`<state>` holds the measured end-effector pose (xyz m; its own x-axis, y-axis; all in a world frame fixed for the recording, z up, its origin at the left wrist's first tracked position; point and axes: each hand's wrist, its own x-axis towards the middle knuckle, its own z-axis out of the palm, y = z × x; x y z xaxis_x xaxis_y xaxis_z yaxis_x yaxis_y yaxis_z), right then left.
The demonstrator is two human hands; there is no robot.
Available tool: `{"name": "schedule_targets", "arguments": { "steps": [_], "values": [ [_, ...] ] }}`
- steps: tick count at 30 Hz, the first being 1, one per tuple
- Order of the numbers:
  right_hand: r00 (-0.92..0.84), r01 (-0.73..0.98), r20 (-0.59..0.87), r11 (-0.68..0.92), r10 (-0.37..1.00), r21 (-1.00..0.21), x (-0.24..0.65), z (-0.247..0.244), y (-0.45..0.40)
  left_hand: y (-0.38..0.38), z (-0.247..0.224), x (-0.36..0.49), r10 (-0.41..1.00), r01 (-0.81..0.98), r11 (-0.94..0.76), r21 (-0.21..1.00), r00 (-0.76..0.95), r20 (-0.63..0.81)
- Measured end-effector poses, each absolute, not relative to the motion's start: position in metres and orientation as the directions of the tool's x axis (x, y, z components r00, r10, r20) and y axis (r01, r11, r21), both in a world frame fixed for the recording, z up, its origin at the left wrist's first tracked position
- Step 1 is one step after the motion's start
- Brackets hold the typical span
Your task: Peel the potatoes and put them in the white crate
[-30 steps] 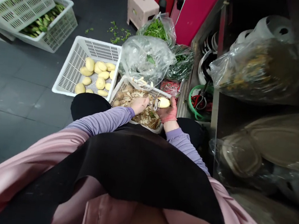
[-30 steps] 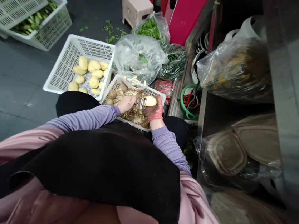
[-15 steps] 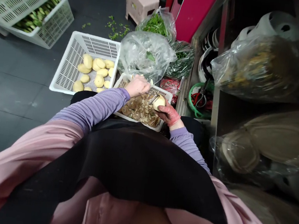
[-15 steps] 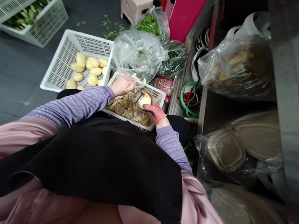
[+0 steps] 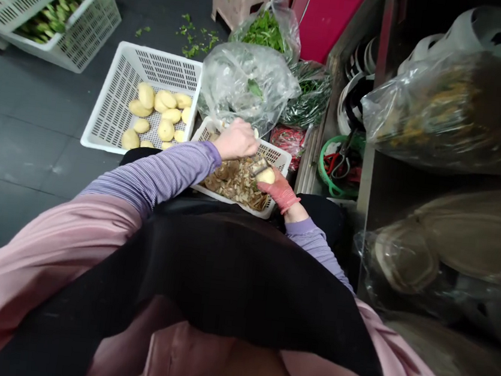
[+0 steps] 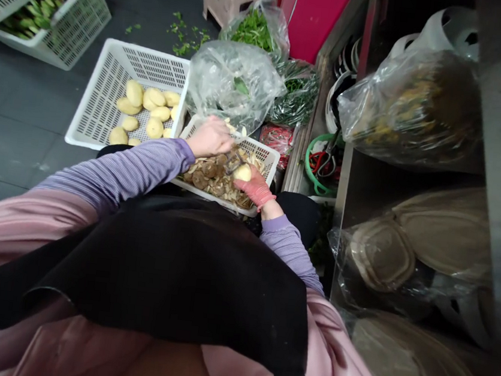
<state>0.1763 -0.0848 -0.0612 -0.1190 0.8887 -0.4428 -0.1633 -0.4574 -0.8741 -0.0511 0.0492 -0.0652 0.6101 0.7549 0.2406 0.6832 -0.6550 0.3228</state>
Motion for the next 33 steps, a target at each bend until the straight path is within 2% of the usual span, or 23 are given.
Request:
{"name": "schedule_targets", "arguments": {
  "steps": [3,6,8,11,13,15,19,24,26,29,31,33],
  "values": [
    [-0.100,-0.074,-0.382,-0.389,0.919,-0.918,0.176,-0.059,-0.082,0.051,-0.063,-0.042,0.785,0.709,-0.616,0.342,0.585,0.203],
    [-0.093,-0.018,-0.316,-0.319,0.944,-0.947,0.177,-0.054,-0.081,0.054,-0.060,-0.041,0.828,0.741,-0.560,0.370,0.509,0.234],
    [-0.070,0.006,-0.288,-0.288,0.955,-0.958,0.178,-0.052,-0.080,0.055,-0.057,-0.041,0.780,0.690,-0.624,0.367,0.569,0.259],
    [-0.106,-0.056,-0.263,-0.270,0.959,-0.961,0.181,-0.050,-0.079,0.056,-0.056,-0.044,0.746,0.664,-0.663,0.346,0.623,0.236],
    [-0.158,-0.070,-0.254,-0.267,0.954,-0.961,0.184,-0.048,-0.078,0.057,-0.056,-0.049,0.813,0.747,-0.582,0.321,0.541,0.215],
    [-0.173,-0.013,-0.245,-0.251,0.954,-0.968,0.185,-0.045,-0.079,0.056,-0.056,-0.052,0.851,0.800,-0.524,0.293,0.473,0.229],
    [-0.165,0.059,-0.190,-0.183,0.968,-0.981,0.181,-0.037,-0.083,0.054,-0.052,-0.054,0.778,0.722,-0.628,0.290,0.579,0.243],
    [-0.255,0.100,-0.144,-0.122,0.956,-0.987,0.179,-0.031,-0.087,0.059,-0.045,-0.062,0.831,0.766,-0.556,0.324,0.522,0.192],
    [-0.238,0.108,-0.145,-0.122,0.960,-0.987,0.180,-0.032,-0.087,0.060,-0.045,-0.061,0.786,0.722,-0.617,0.312,0.582,0.206],
    [-0.175,0.033,-0.177,-0.174,0.969,-0.984,0.180,-0.037,-0.086,0.060,-0.045,-0.060,0.778,0.734,-0.628,0.259,0.605,0.171],
    [-0.104,-0.122,-0.239,-0.251,0.965,-0.960,0.178,-0.041,-0.087,0.057,-0.045,-0.062,0.842,0.806,-0.540,0.243,0.519,0.151],
    [-0.082,-0.323,-0.327,-0.336,0.941,-0.885,0.175,-0.044,-0.088,0.050,-0.044,-0.061,0.867,0.825,-0.496,0.271,0.456,0.199]
  ]
}}
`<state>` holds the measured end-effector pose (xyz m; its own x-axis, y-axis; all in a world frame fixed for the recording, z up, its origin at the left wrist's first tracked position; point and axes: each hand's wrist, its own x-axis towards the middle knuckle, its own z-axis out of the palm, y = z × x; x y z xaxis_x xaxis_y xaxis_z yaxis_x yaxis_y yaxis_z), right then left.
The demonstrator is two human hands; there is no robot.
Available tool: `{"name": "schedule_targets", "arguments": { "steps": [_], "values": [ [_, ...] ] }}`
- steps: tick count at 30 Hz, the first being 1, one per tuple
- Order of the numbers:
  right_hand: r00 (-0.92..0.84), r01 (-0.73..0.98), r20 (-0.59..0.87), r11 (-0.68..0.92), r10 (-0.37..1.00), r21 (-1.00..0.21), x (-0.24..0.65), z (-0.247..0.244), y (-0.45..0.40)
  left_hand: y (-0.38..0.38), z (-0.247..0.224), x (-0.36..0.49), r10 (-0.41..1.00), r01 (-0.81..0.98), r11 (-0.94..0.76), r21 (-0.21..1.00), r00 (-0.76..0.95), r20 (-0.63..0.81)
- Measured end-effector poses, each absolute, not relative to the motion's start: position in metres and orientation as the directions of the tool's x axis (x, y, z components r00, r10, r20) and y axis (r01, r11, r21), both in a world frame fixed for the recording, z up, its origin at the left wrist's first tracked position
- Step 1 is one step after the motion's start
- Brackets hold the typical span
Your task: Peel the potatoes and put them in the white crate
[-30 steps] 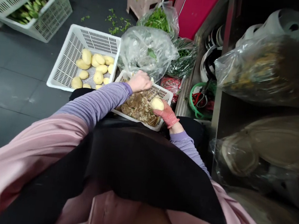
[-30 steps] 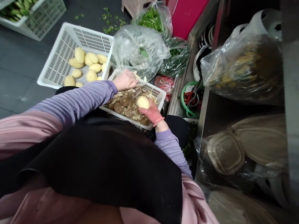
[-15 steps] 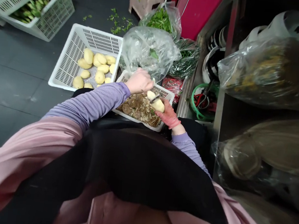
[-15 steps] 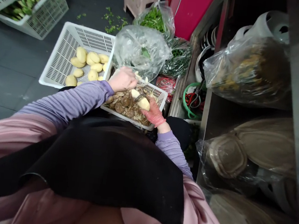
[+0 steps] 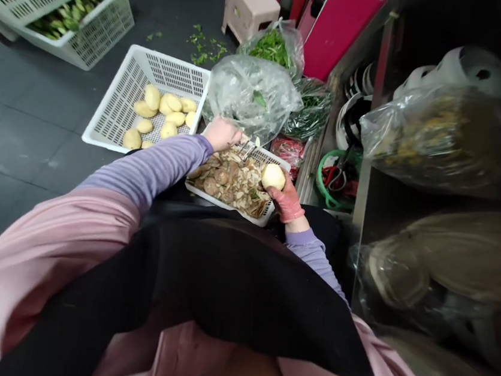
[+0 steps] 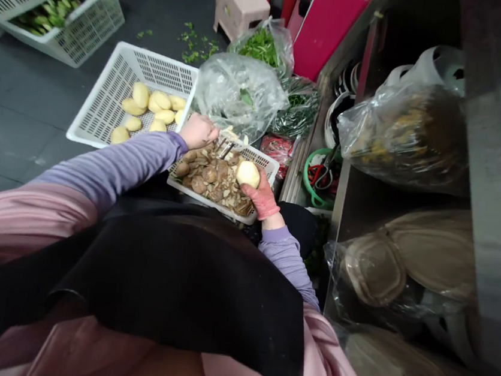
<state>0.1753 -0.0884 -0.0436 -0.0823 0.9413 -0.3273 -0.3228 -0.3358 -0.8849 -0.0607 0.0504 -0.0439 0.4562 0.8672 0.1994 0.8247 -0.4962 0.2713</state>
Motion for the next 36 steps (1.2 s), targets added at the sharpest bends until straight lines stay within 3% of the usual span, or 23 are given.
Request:
{"name": "schedule_targets", "arguments": {
  "steps": [4,6,10,15,18,20,24,30,33,36],
  "values": [
    [-0.174,-0.472,-0.381,-0.416,0.908,-0.777,0.170,-0.044,-0.091,0.036,-0.045,-0.046,0.785,0.712,-0.616,0.337,0.515,0.345],
    [-0.182,-0.473,-0.358,-0.401,0.916,-0.785,0.171,-0.043,-0.091,0.036,-0.049,-0.042,0.778,0.702,-0.626,0.339,0.534,0.332],
    [-0.219,-0.478,-0.340,-0.405,0.914,-0.780,0.180,-0.045,-0.089,0.048,-0.052,-0.052,0.866,0.812,-0.492,0.315,0.418,0.275],
    [-0.225,-0.458,-0.332,-0.400,0.916,-0.794,0.184,-0.046,-0.088,0.047,-0.040,-0.052,0.752,0.715,-0.657,0.240,0.600,0.272],
    [-0.262,-0.428,-0.360,-0.442,0.895,-0.788,0.183,-0.043,-0.089,0.046,-0.037,-0.048,0.804,0.772,-0.591,0.233,0.543,0.243],
    [-0.271,-0.426,-0.405,-0.486,0.873,-0.763,0.183,-0.044,-0.088,0.046,-0.037,-0.047,0.831,0.797,-0.550,0.248,0.493,0.259],
    [-0.244,-0.543,-0.519,-0.559,0.819,-0.627,0.180,-0.049,-0.081,0.043,-0.038,-0.044,0.757,0.707,-0.649,0.281,0.563,0.332],
    [-0.430,-0.627,-0.569,-0.685,0.701,-0.371,0.174,-0.054,-0.073,0.033,-0.037,-0.043,0.863,0.782,-0.486,0.391,0.360,0.354],
    [-0.479,-0.613,-0.563,-0.716,0.673,-0.334,0.172,-0.055,-0.071,0.028,-0.038,-0.046,0.843,0.745,-0.533,0.401,0.423,0.333],
    [-0.477,-0.596,-0.579,-0.728,0.661,-0.340,0.175,-0.063,-0.066,0.029,-0.049,-0.072,0.945,0.820,-0.320,0.475,0.243,0.217]
  ]
}}
